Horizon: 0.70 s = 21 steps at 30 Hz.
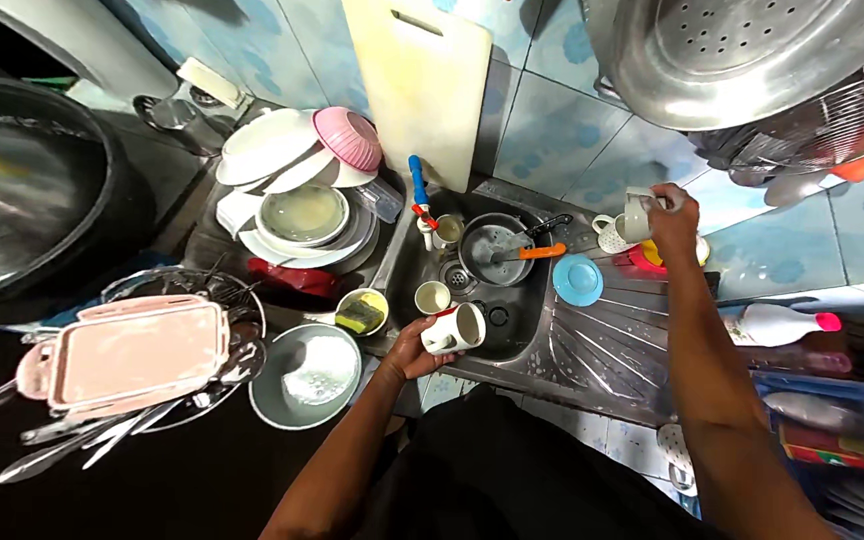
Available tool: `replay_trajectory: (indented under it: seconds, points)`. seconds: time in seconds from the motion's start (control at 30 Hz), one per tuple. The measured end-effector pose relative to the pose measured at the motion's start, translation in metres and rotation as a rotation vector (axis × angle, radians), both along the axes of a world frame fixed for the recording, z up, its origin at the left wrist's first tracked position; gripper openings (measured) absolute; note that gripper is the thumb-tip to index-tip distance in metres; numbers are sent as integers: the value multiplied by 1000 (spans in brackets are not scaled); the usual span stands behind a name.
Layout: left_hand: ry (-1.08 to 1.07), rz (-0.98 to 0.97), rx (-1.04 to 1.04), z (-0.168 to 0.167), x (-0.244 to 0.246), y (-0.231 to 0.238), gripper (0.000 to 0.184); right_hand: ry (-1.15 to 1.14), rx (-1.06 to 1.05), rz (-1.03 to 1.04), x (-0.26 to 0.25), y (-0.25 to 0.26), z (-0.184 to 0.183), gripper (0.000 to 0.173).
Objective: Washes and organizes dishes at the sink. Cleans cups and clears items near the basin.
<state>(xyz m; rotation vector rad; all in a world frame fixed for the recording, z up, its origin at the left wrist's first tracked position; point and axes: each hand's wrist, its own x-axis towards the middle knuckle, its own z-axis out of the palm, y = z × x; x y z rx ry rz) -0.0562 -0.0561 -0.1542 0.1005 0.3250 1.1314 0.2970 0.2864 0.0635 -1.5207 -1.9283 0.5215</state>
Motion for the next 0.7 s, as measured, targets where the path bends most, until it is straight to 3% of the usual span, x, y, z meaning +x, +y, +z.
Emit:
replay_trajectory:
  seconds: [0.13,0.23,0.4,0.53,0.7]
  points:
    - [9,-2,-7,-1,0,-1,58,531,-280,104,-27,-13,-44,31]
    - [-5,13,-8,-3,0,-5,58,727,-531,45,-67,-32,-86,36]
    - [53,54,-48,-1,5,-2,58,577,-694,-118,-128,-60,-141,40]
    - [26,72,-76,0,5,-3,60,380,-675,-140,-162,-82,-167,33]
    - [9,74,-95,-1,4,-1,59,364,-749,-83,-174,-88,-162,41]
